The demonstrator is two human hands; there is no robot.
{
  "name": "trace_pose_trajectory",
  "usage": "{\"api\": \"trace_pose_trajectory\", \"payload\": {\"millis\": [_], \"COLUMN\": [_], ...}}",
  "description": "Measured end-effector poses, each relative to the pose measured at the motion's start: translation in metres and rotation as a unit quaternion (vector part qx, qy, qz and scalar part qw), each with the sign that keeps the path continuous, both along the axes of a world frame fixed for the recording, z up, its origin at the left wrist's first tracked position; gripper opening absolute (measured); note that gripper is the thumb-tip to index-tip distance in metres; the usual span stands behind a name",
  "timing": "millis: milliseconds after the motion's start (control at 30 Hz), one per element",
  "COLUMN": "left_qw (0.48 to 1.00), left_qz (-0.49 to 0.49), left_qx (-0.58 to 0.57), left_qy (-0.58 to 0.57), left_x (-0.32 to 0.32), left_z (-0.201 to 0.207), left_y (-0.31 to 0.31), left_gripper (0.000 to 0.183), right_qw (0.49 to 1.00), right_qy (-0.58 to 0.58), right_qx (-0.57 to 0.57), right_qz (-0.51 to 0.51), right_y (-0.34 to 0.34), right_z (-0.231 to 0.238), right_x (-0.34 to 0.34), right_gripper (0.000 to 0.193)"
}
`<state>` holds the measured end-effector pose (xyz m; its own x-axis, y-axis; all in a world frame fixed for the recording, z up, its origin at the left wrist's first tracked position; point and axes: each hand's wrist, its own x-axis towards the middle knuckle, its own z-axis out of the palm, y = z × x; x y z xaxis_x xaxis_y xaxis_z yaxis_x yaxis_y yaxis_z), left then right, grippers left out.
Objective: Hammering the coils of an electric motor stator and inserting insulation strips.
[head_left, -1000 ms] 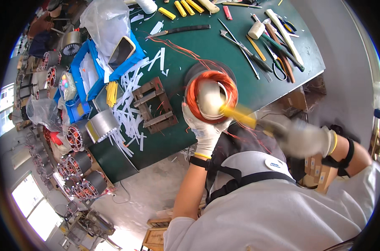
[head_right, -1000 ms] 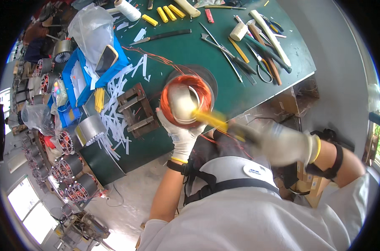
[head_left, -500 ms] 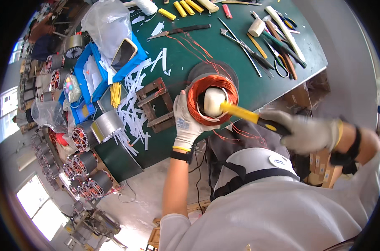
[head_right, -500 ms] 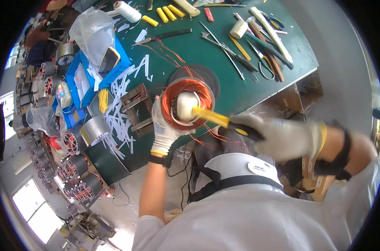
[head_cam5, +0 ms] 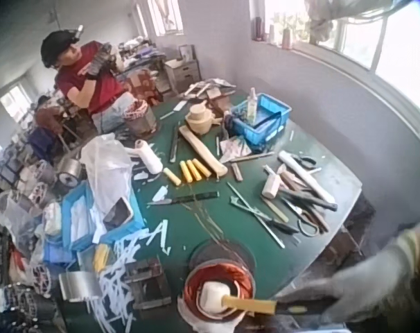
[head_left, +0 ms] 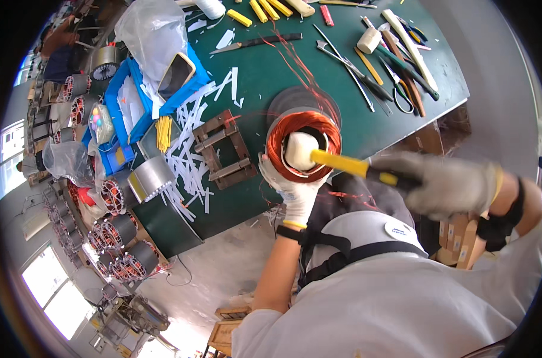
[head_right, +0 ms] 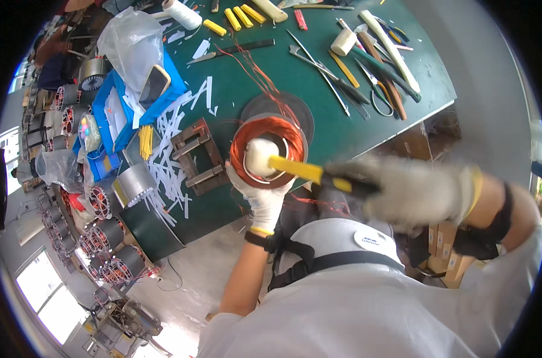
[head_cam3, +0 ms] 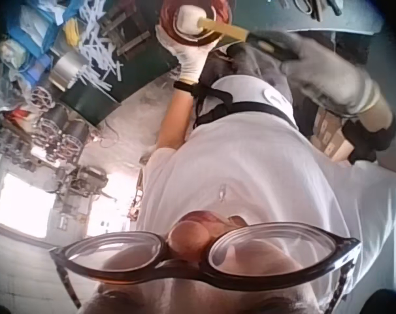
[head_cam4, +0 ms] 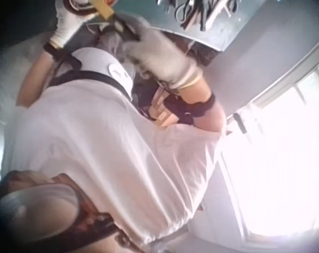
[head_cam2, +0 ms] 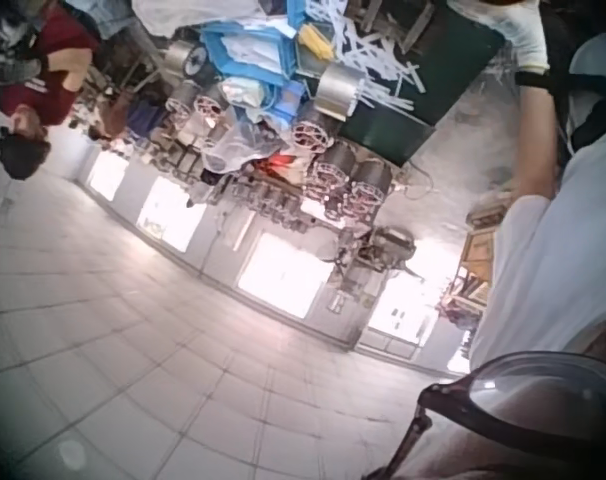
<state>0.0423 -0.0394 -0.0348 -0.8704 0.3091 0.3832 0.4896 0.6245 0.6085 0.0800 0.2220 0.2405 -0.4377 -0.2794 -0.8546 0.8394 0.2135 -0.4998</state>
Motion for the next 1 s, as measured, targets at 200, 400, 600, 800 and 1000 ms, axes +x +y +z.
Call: {"api": "trace_pose_trajectory", "payload": {"millis": [200,400,600,800,1000], "left_qw": [0.998,0.991,0.988,0.998,0.999], "left_qz": [-0.060,-0.118,-0.141,-0.056,0.015], "left_qx": [0.008,-0.010,-0.008,0.011,0.032], "left_qy": [0.016,0.061,0.068,-0.013,-0.027], "left_x": [-0.029,-0.058,-0.083,-0.032,-0.024], "left_z": [0.000,0.005,0.014,0.015,0.009], "left_y": [-0.004,-0.002,0.019,0.025,0.061], "left_gripper": [0.138,0.136,0.134,0.144,0.141], "right_qw": [0.835,0.795,0.933,0.805,0.845], "right_qy": [0.401,0.401,0.241,0.429,0.412], "right_qx": [0.243,0.159,0.066,0.046,0.323], "right_qz": [-0.289,-0.426,-0.258,-0.406,-0.110], "right_y": [0.061,0.028,-0.001,0.103,-0.002], "right_z": [0.022,-0.002,-0.020,0.035,-0.085], "right_x": [-0.029,-0.001,0.021,0.015,0.077], "right_gripper": [0.019,0.044,0.077,0.037,0.060]}}
